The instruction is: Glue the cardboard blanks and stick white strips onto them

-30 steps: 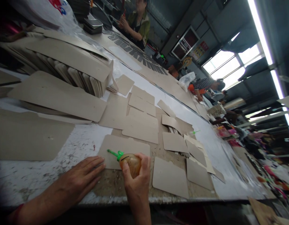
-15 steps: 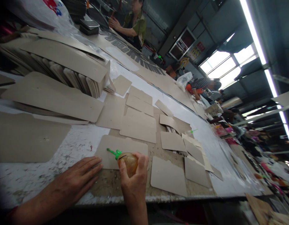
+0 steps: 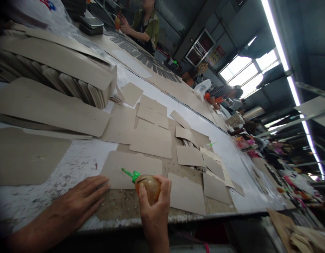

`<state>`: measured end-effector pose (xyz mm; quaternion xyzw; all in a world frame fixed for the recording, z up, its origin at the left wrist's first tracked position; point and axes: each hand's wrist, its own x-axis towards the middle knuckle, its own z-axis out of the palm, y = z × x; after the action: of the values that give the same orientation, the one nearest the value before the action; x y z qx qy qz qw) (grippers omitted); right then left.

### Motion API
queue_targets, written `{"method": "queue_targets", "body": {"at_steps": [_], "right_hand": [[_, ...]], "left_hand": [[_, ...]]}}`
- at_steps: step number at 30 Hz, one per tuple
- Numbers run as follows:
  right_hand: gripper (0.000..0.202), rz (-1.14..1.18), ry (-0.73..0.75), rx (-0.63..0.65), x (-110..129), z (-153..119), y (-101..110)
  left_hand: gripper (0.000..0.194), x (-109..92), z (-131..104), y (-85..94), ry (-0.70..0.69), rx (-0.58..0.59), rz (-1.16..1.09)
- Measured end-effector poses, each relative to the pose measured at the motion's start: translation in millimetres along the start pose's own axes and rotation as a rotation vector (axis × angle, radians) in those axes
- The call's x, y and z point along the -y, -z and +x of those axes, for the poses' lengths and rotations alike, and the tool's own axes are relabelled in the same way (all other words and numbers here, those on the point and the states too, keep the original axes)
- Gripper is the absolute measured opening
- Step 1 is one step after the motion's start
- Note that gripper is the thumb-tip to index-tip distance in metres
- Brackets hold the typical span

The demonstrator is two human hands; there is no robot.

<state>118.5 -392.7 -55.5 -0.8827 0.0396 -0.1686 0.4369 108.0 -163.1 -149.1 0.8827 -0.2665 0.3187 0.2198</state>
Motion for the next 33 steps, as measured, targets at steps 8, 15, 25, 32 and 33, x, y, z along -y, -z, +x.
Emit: {"method": "queue_targets", "body": {"at_steps": [8, 15, 25, 32, 33], "right_hand": [[0.029, -0.026, 0.189, 0.082, 2, 11, -26], [0.027, -0.066, 0.184, 0.027, 2, 15, -22], [0.037, 0.057, 0.012, 0.115, -6, 3, -17], [0.061, 0.324, -0.310, -0.177, -36, 11, 31], [0.062, 0.266, -0.307, -0.201, -41, 9, 42]], "left_hand": [[0.028, -1, 0, 0.0, 0.035, -0.017, -0.017], [0.029, -1, -1, -0.9, 0.034, 0.000, -0.039], [0.027, 0, 0, -1.1, 0.032, -0.032, -0.025], [0.027, 9, -13, -10.7, -0.010, -0.057, -0.020], [0.028, 10, -19, -15.0, 0.006, -0.042, -0.032]]}}
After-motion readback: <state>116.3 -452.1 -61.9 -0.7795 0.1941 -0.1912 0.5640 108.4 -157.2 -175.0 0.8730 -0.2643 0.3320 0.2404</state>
